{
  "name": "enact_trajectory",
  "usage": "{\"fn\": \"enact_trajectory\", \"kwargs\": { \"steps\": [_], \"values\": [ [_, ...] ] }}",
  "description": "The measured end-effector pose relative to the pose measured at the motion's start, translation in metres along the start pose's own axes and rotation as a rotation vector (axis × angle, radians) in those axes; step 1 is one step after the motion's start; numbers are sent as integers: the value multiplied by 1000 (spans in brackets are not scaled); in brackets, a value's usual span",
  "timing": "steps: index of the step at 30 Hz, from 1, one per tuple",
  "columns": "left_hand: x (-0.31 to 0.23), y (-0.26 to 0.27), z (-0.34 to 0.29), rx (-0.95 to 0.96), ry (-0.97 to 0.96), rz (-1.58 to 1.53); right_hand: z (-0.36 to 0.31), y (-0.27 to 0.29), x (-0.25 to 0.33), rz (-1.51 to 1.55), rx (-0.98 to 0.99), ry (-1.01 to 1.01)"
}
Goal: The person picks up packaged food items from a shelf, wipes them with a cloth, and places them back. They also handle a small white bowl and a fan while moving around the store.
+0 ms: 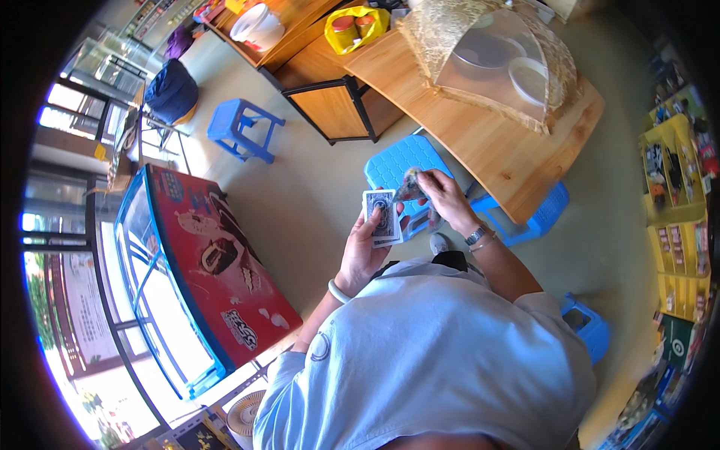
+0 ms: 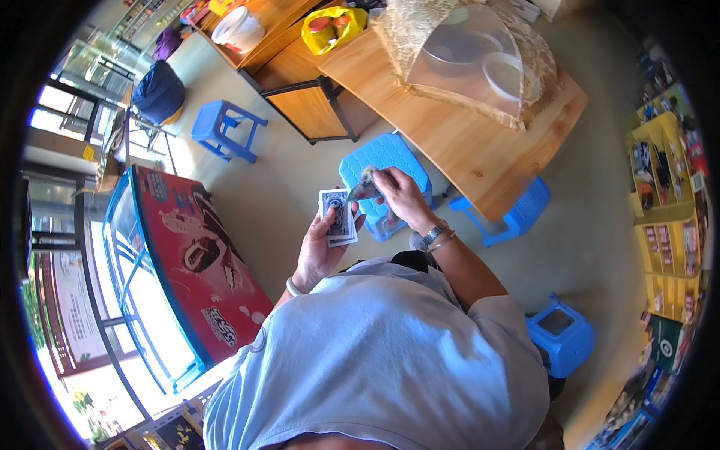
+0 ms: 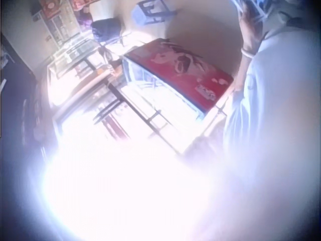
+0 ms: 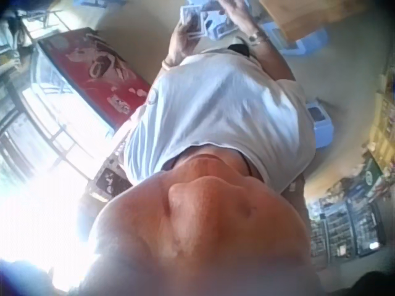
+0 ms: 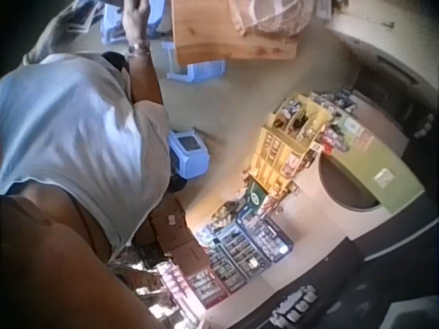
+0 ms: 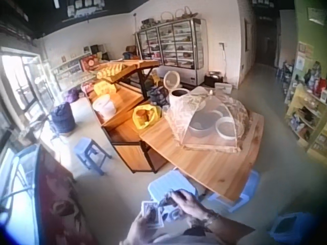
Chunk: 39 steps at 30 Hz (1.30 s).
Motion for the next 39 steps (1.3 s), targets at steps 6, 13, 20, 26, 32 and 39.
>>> {"fn": "enact_trajectory", "kwargs": {
  "steps": [6,13,20,26,32,39],
  "values": [
    [-19,0,-6,-80,-120,-137,1,2,19,217,-49,42],
    [-24,14,-1,-165,-258,-27,-56,-56,48,-571,342,800],
    [-26,12,4,-93,-270,9,-51,-67,39,-719,328,919],
    [-14,6,22,19,-238,-5,-47,-52,44,-785,304,1006],
    [4,3,38,-6,-121,-52,-47,-24,41,-816,187,1032],
    [26,-28,44,-30,-34,40,-40,24,41,-614,-38,922]
  ]
}}
Point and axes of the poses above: each hand's wrist, its own z-axis towards the middle knuckle, its own y-axis out of the back of the hand, x = y × z, the point moved 6 cm from there along z, towards the middle knuckle, and after that the axes turned 12 degrees about -x, right-handed, at the moved point
